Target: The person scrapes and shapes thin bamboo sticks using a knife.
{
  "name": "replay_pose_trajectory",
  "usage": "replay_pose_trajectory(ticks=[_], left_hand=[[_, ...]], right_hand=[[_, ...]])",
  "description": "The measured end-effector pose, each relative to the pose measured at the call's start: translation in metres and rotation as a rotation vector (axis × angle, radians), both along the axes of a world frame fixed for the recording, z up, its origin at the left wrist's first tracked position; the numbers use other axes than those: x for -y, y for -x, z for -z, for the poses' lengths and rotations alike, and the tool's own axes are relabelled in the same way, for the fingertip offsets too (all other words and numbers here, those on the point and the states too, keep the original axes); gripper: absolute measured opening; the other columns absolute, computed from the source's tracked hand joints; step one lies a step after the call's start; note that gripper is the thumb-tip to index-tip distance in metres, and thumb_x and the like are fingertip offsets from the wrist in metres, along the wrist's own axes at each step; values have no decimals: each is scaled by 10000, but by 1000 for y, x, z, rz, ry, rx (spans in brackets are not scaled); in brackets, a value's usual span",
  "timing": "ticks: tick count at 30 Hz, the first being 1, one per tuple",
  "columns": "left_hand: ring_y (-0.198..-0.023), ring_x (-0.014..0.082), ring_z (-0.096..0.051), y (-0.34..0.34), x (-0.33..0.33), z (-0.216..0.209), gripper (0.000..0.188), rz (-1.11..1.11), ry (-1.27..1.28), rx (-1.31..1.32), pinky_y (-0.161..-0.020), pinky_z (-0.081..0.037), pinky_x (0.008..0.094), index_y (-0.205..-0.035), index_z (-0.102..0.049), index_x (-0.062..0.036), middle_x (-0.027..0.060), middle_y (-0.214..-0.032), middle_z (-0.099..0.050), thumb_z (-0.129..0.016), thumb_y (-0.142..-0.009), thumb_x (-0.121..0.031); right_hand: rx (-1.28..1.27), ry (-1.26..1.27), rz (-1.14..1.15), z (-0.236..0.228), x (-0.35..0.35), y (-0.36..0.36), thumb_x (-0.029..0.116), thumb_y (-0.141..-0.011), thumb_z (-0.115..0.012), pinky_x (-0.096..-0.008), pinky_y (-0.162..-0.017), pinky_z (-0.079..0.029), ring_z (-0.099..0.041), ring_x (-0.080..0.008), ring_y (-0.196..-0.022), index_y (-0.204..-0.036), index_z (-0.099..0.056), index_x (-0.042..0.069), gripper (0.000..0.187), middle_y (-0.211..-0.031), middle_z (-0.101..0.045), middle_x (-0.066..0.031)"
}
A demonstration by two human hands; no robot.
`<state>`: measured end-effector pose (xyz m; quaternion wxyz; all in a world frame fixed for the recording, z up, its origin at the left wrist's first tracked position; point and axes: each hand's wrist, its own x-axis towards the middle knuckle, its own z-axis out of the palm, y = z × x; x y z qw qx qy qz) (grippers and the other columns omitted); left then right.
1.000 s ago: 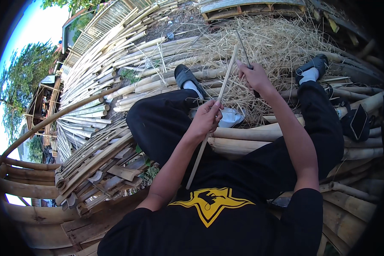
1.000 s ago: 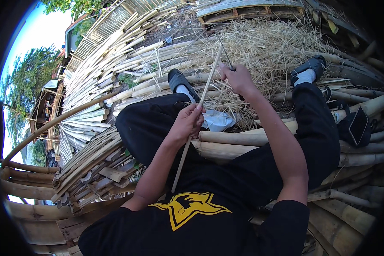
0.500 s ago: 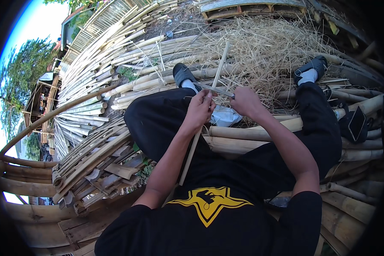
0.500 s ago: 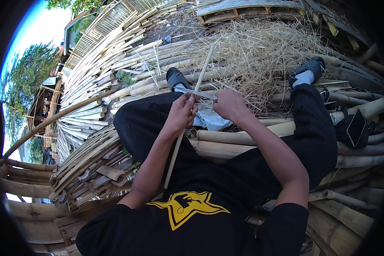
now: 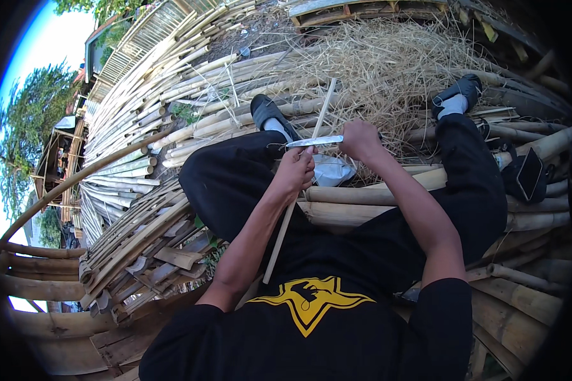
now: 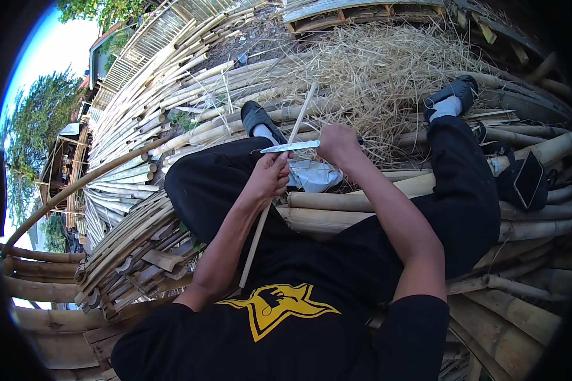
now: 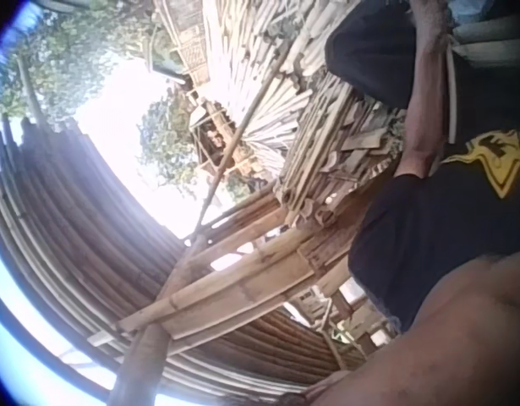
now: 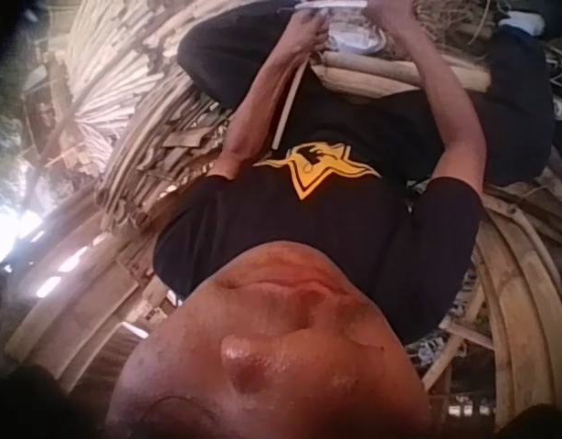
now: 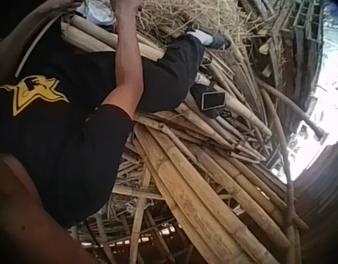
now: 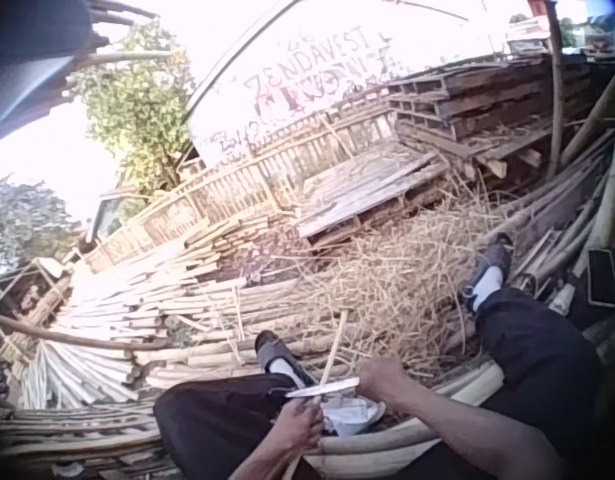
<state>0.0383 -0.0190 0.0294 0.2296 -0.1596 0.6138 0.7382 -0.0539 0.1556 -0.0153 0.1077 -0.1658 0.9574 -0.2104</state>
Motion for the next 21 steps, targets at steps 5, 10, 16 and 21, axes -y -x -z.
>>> replay_pose_trajectory(ticks=[5, 10, 16, 21], left_hand=[[-400, 14, -217, -13, 8, -3, 178, -21, -11, 11, -343, -171, 182, -1031, -476, -78, -60, -598, -307, -425, -1002, -245], [-399, 11, -222, -59, 12, -20, 163, 103, -160, 121, -343, -169, 179, -1035, -467, -80, -61, -595, -311, -416, -1006, -232], [-383, 10, -250, -65, 43, -23, 226, 22, 141, 51, -351, -209, 180, -1080, -491, -36, -52, -594, -369, -407, -1008, -233], [-392, 5, -272, -41, 29, -18, 242, 83, 311, -99, -355, -220, 176, -1027, -549, -30, -53, -590, -388, -422, -1003, -234]], right_hand=[[-12, -77, 108, 11, -11, 18, 186, -740, -597, -428, -728, -543, -671, -353, -848, -860, -692, 7, 236, -879, -670, -228], [77, 10, 722, 53, -117, 71, 225, -798, -554, -458, -812, -512, -632, -376, -975, -994, -675, 10, 314, -1026, -648, -235], [116, 96, 762, 58, -130, 76, 288, -792, -495, -455, -907, -452, -577, -410, -1049, -1026, -628, -47, 431, -1079, -603, -292], [91, 120, 415, 3, -45, 56, 263, -771, -546, -453, -820, -494, -624, -410, -933, -938, -666, -33, 361, -959, -642, -274]])
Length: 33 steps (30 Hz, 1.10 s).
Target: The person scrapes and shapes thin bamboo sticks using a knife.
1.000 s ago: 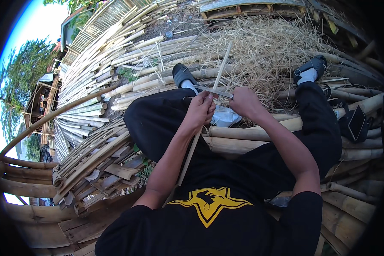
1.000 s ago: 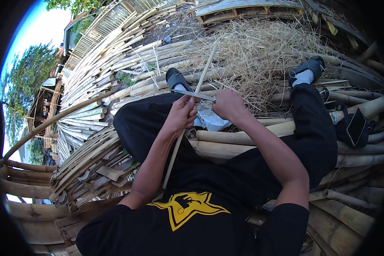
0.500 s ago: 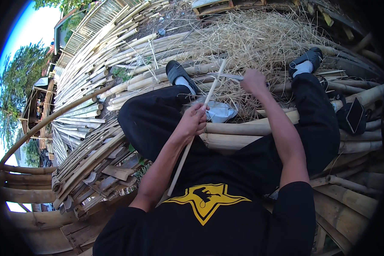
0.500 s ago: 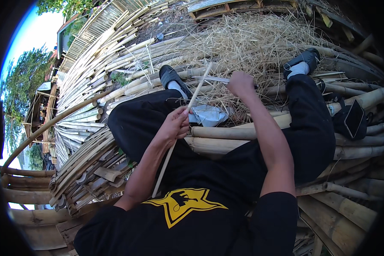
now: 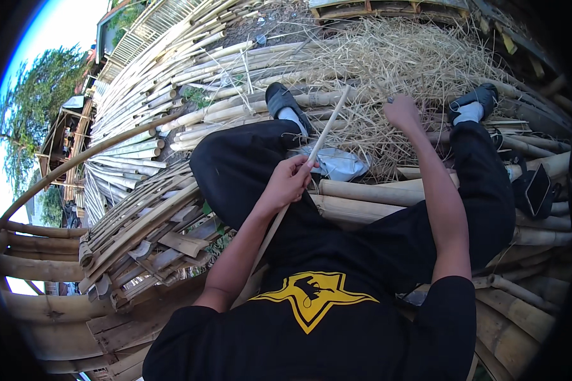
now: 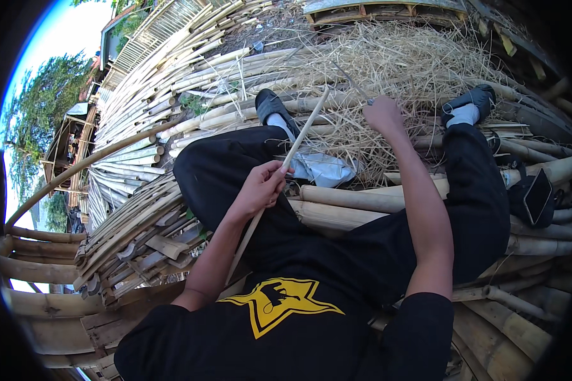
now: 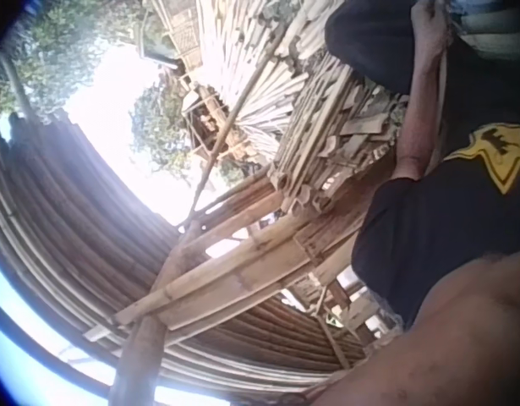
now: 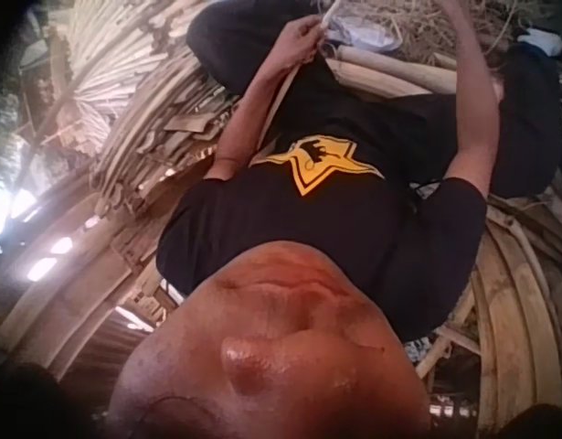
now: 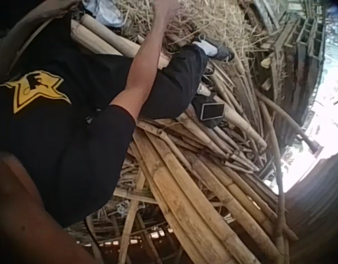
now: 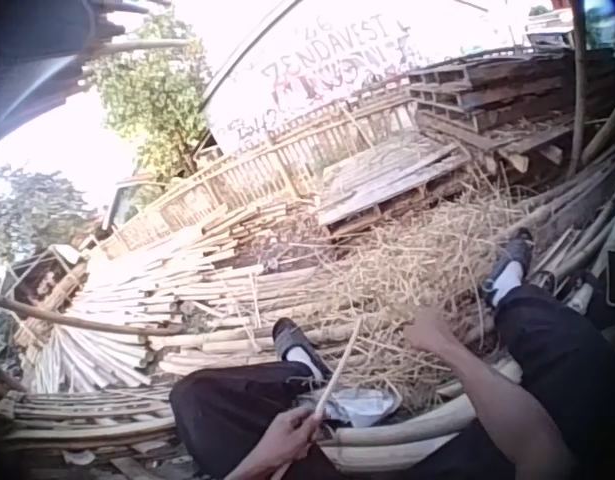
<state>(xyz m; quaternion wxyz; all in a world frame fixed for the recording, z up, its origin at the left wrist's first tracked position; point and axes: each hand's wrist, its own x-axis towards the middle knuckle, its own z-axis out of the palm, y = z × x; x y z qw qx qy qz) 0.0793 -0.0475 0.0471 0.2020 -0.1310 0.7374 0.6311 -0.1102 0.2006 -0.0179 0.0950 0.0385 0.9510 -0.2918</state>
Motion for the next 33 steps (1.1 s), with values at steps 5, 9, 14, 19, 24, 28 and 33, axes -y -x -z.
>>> replay_pose_trajectory(ticks=[5, 9, 14, 19, 24, 28, 33], left_hand=[[-441, 1, -329, 18, -4, 17, 276, 44, 141, -109, -393, -272, 195, -1015, -588, -21, -56, -574, -384, -455, -991, -262], [-511, 246, -523, 28, -9, 33, 254, 183, 670, -416, -500, -407, 368, -968, -582, 4, 99, -595, -537, -465, -964, -221], [-723, 440, -601, 35, -35, 19, 139, 212, 1037, -445, -646, -467, 521, -843, -535, 28, 269, -728, -605, -451, -871, -78], [-722, 430, -615, 34, -42, 21, 93, 256, 1109, -464, -641, -485, 517, -869, -517, 27, 255, -735, -608, -461, -823, -30], [-723, 433, -615, 23, -32, 43, 106, 335, 1124, -474, -645, -488, 526, -915, -493, 26, 252, -759, -609, -458, -822, -10], [-720, 446, -610, 7, -9, 36, 88, 307, 1162, -453, -637, -484, 542, -920, -480, 15, 264, -751, -605, -455, -848, -29], [-714, 477, -596, -30, -2, 13, 144, 225, 1087, -270, -636, -469, 563, -890, -490, 7, 298, -708, -585, -435, -928, -120]], right_hand=[[23, 10, -271, -30, 34, -38, 225, -740, -570, -444, -796, -511, -639, -398, -883, -900, -667, -34, 319, -915, -650, -259], [49, -54, -421, -33, 48, -70, 191, -718, -585, -439, -784, -524, -647, -383, -872, -873, -665, -48, 296, -894, -653, -254], [33, -29, -428, -23, 53, -81, 162, -704, -579, -444, -785, -526, -648, -385, -874, -854, -661, -53, 274, -900, -651, -264], [89, -1, -408, -20, 56, -88, 159, -702, -583, -447, -785, -528, -646, -393, -876, -851, -657, -59, 274, -908, -649, -269], [26, -97, -469, 7, 46, -79, 161, -715, -584, -438, -766, -532, -650, -384, -871, -868, -666, -38, 264, -913, -653, -259], [76, -158, -287, 37, 33, -36, 206, -785, -566, -447, -762, -534, -662, -365, -883, -909, -680, -9, 273, -900, -670, -230], [191, -144, 335, 81, -119, 20, 232, -814, -529, -449, -881, -482, -601, -348, -1067, -1087, -646, 13, 369, -1133, -621, -212]])
